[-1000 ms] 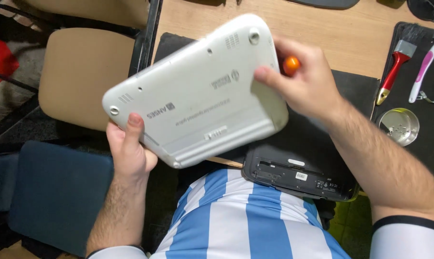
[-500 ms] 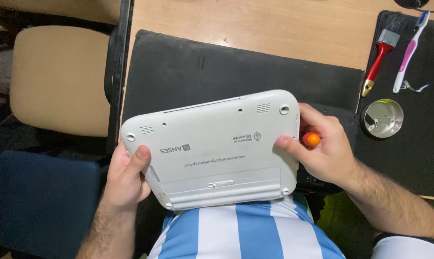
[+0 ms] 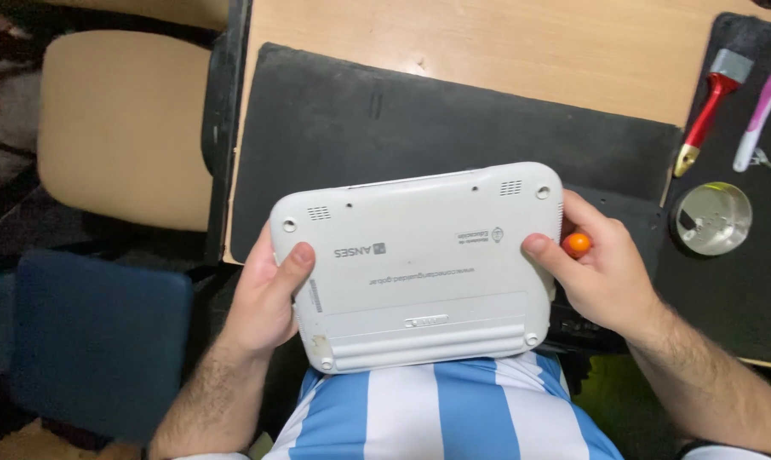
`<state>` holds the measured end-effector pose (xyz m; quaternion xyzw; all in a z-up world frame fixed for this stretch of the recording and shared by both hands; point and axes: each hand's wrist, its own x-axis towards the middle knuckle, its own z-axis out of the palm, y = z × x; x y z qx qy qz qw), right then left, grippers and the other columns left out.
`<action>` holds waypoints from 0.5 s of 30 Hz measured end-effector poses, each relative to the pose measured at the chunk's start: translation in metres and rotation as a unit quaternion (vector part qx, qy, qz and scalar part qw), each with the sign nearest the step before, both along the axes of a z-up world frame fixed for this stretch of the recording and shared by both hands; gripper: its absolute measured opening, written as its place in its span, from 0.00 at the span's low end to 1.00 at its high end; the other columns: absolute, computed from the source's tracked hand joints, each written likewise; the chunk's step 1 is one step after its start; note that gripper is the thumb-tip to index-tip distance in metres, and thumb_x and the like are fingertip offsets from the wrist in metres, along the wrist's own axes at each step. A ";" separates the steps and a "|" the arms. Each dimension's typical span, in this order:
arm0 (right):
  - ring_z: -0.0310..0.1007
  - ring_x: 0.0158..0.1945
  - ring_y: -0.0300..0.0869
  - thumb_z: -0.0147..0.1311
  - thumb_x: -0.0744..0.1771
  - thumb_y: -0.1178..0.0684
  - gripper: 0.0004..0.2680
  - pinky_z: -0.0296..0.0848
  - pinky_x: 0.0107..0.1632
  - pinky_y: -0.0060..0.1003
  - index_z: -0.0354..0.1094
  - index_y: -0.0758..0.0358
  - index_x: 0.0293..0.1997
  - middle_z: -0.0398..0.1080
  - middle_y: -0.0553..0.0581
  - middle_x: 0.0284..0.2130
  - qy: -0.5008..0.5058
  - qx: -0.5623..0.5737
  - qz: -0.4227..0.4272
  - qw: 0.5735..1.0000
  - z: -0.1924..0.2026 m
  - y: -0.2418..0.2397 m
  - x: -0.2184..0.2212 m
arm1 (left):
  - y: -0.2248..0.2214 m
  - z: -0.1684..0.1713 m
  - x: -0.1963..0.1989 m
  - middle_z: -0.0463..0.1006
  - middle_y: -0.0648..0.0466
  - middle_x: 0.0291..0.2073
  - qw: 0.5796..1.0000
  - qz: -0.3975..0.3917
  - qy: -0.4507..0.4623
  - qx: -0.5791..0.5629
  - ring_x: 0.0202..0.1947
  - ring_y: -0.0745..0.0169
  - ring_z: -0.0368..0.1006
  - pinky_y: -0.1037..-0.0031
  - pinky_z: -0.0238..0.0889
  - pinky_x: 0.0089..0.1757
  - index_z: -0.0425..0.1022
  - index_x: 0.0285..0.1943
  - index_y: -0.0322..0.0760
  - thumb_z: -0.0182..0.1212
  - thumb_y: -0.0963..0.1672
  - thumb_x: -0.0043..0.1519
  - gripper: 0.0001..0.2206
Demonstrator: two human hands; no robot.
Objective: Securing a screen assembly into a laptop housing by fastening screws and attaching the bezel
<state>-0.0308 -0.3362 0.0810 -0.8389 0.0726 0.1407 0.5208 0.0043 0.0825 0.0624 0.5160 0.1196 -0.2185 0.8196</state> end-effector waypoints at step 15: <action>0.74 0.35 0.38 0.60 0.73 0.51 0.25 0.79 0.28 0.34 0.58 0.58 0.84 0.74 0.56 0.51 0.000 0.126 -0.042 0.991 0.002 0.046 0.012 | 0.013 0.053 0.130 0.86 0.55 0.65 0.901 -0.213 -0.197 0.322 0.64 0.62 0.86 0.64 0.86 0.57 0.70 0.83 0.40 0.65 0.58 0.73 0.34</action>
